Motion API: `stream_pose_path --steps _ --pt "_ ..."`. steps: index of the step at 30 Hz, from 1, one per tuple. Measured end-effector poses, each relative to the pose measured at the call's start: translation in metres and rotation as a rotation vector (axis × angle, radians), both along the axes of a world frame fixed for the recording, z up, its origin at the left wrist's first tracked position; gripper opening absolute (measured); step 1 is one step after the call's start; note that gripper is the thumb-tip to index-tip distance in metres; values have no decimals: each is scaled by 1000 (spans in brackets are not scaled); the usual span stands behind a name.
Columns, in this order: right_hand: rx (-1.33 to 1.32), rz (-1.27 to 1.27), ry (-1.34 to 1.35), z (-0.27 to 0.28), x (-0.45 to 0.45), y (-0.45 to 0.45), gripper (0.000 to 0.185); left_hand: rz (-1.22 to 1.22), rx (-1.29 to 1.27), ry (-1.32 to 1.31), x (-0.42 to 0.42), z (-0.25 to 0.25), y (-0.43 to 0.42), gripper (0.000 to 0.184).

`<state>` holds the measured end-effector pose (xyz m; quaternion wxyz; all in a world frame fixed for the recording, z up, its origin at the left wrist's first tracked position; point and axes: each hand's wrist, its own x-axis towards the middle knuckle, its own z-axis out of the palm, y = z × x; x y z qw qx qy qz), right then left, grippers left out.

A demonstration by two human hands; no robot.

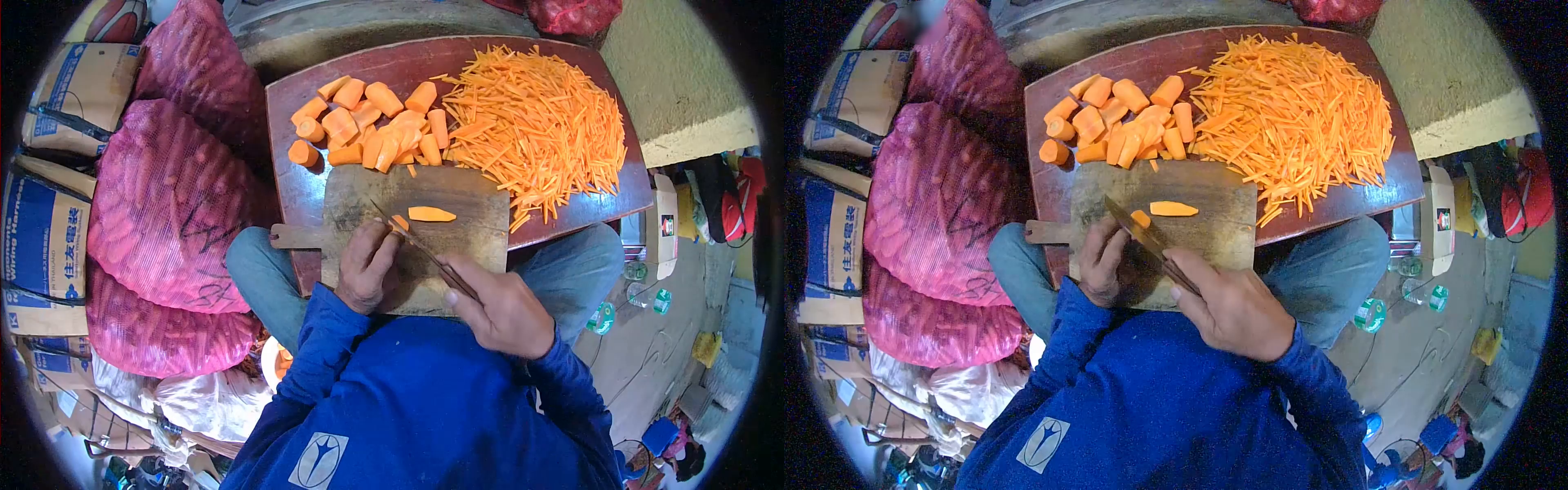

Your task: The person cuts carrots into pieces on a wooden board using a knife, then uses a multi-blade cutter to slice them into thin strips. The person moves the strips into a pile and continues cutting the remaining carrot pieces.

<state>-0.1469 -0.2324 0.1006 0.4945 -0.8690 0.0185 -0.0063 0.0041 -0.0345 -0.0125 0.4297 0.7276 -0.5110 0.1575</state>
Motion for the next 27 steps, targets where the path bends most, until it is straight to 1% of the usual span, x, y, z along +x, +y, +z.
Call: stream_pose_path --steps 2,3,4,5,6,7,9,10,12,15,16,18,19,21,22,24,27 --pt "-91 30 -27 8 -9 0 50 7 14 18 -1 0 2 44" --pt "-94 26 -25 12 -12 0 50 17 30 32 -2 -1 2 44" --pt "-100 40 28 15 -13 0 52 15 28 32 -3 -1 1 44" --pt "-104 55 81 17 -15 0 53 14 21 98 -3 -3 1 45" --pt "-104 57 82 19 -16 0 53 16 16 164 -4 -4 2 46" --pt "-105 53 85 20 -16 0 53 20 16 165 -5 -5 3 46" --pt "-108 52 88 21 -16 1 53 1 25 314 -6 -5 4 48" --pt "-111 51 85 21 -16 2 53 2 23 316 -6 -3 3 48" --pt "-116 51 83 21 -15 2 53 8 16 194 -4 2 1 50" --pt "-126 56 126 22 -14 3 53 11 13 160 -5 -5 1 52" --pt "-109 54 118 22 -13 4 53 10 12 163 -6 -6 2 52" --pt "-95 52 111 21 -10 5 54 -8 5 278 -7 -4 3 53" --pt "-107 51 89 20 -8 6 54 -8 3 280 -5 -1 3 53" --pt "-121 51 67 16 -4 6 54 -6 -19 35 -1 7 1 51" --pt "-116 49 74 13 -1 6 53 -5 -20 37 0 7 0 51" --pt "-113 47 81 7 5 6 52 10 -14 -63 0 7 0 51" --pt "-96 46 34 -7 17 6 47 -1 16 -45 1 13 1 49"
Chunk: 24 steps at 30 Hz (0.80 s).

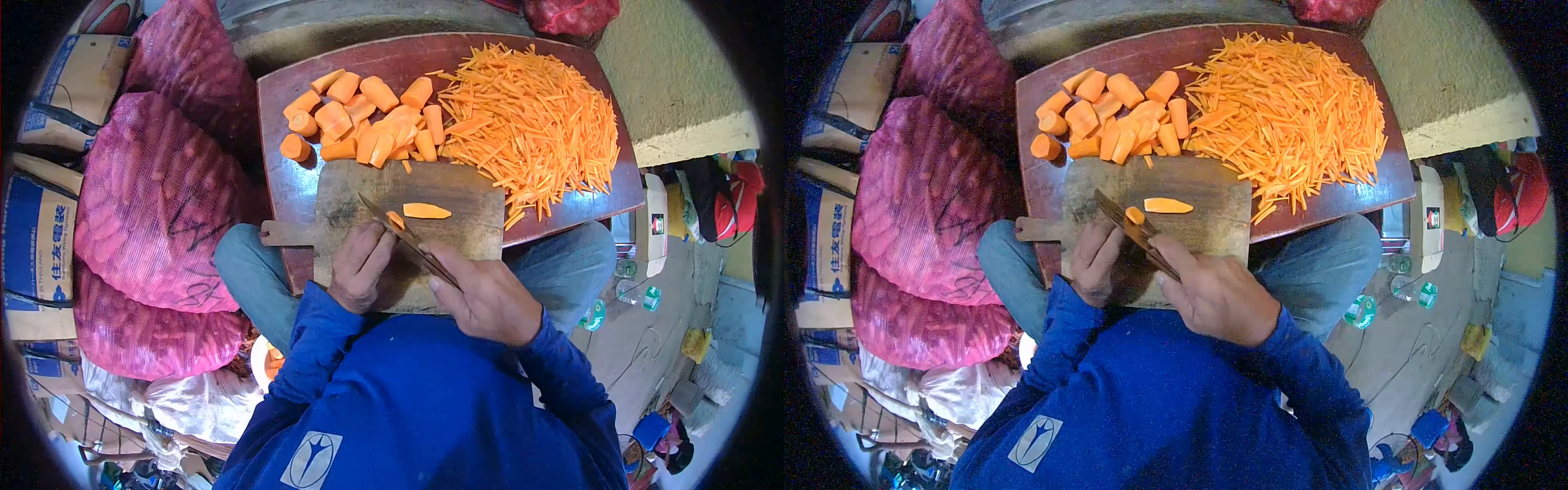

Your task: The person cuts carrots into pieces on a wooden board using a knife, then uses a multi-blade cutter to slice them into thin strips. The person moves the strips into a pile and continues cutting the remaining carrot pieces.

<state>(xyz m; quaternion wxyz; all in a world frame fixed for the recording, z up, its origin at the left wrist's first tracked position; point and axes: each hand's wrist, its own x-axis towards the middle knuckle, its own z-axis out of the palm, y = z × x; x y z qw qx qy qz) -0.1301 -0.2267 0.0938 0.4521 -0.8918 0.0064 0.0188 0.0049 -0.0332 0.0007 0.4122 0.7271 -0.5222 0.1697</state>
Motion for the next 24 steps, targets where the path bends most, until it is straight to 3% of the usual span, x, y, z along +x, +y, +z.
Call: stream_pose_path --steps 5,11,15,24 --pt "-86 45 117 -21 22 -2 41 41 -94 -15 -3 -10 -7 44" --pt "-4 2 36 -19 22 -6 39 55 -84 18 -4 -13 -6 43" --pt "97 -41 -7 3 1 -3 41 45 -14 37 -4 -11 1 46" --pt "-3 10 32 33 -22 -4 49 4 0 101 -2 -20 4 57"
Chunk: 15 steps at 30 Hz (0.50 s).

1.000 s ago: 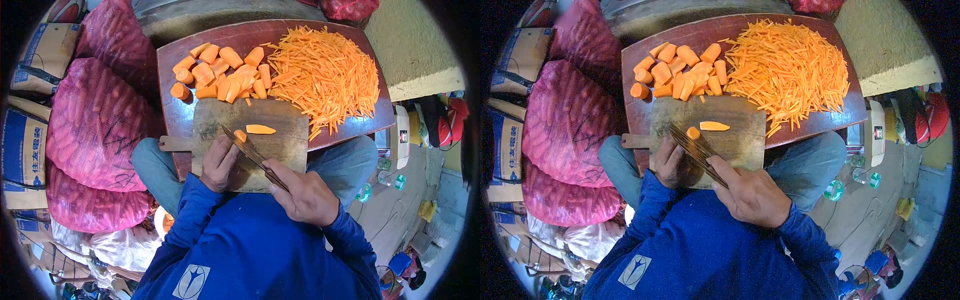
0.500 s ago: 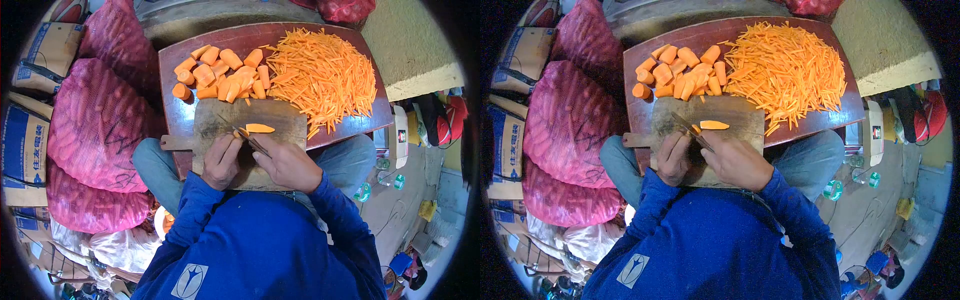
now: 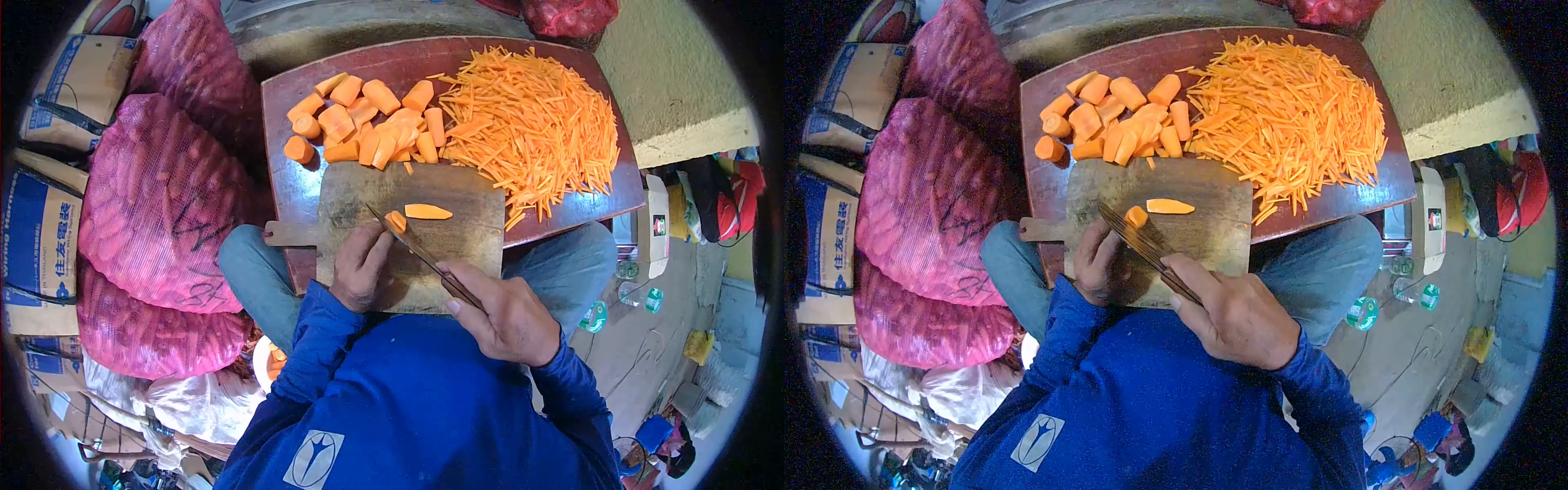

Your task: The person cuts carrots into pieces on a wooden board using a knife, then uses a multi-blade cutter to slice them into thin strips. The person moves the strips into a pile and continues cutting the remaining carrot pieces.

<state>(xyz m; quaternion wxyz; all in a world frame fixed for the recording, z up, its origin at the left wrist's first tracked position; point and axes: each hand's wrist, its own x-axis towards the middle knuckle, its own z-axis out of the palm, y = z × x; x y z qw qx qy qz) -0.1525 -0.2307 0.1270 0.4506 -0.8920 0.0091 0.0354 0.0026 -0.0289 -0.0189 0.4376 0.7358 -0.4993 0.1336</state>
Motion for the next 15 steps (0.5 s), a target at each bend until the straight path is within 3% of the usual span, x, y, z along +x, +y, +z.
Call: stream_pose_path --steps 15 --pt "-76 13 34 -10 7 4 53 19 -22 -119 0 6 3 53"
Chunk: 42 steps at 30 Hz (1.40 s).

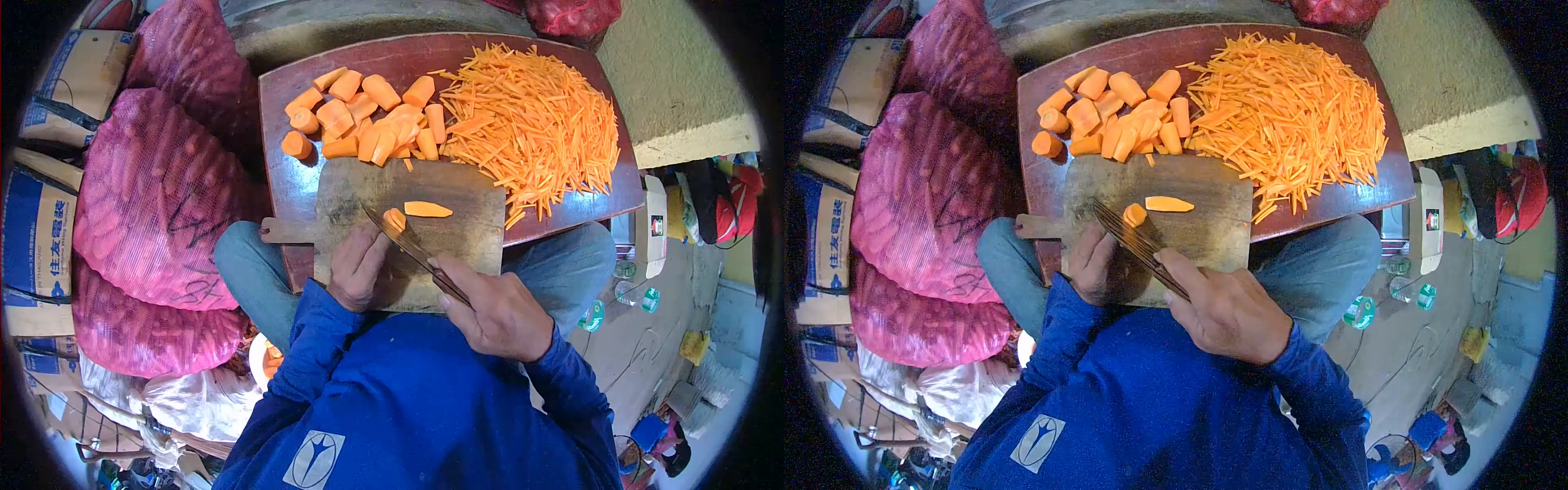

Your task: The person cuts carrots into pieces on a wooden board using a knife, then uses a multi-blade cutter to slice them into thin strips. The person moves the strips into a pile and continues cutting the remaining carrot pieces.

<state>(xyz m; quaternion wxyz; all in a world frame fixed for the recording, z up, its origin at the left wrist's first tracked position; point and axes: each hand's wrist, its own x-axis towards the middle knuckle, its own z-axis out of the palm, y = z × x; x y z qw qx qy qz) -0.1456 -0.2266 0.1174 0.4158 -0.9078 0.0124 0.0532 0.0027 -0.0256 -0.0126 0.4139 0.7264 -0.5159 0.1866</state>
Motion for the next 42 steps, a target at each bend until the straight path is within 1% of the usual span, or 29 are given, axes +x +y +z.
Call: stream_pose_path --steps 2,3,4,6,8,12,13,14,16,17,19,21,22,24,25,27,34,37,40,42 --pt "-20 10 -81 -13 3 0 50 2 -5 -1 2 0 -2 50" --pt "-19 10 -80 -18 6 0 50 2 -8 -1 3 0 -2 48" --pt "-31 16 -32 -22 12 1 48 2 -9 -2 2 -1 -4 48" --pt "-44 23 14 -32 23 0 46 86 -84 -68 -1 -3 -9 40" --pt "-91 58 53 -41 34 -1 42 93 -98 -38 -3 -2 -13 39" --pt "-64 35 36 -44 41 -4 38 103 -86 23 -4 -2 -14 37" --pt "10 22 12 -44 40 -6 38 100 -88 20 -4 -1 -15 37" --pt "83 12 -12 -43 40 -8 39 99 -88 4 -4 1 -14 38" --pt "126 -5 -56 -33 34 -7 40 107 -83 -15 -2 5 -11 39" --pt "168 -29 -97 -27 29 -6 41 71 -47 15 -1 7 -7 40" --pt "165 -32 -120 -21 18 -4 43 30 -13 45 -1 8 -4 41" --pt "156 -41 -143 -11 10 -3 46 51 12 67 -2 7 -5 51" --pt "143 -30 -91 -4 7 -2 46 49 11 66 0 7 -4 51" --pt "133 -16 -39 -1 4 -1 46 0 37 77 2 6 0 60" --pt "115 -14 -77 -3 2 0 48 1 38 76 2 5 0 60" --pt "95 -14 -113 -5 1 0 49 14 40 66 1 4 0 65" --pt "37 11 -95 -4 3 2 51 33 45 75 -1 7 1 65" --pt "14 20 -83 -3 4 2 50 40 47 55 -2 11 1 64" --pt "-8 22 -61 -8 8 2 48 52 29 3 -1 9 -1 60" --pt "-22 26 -49 -24 13 0 47 5 -43 -24 3 6 -2 49"
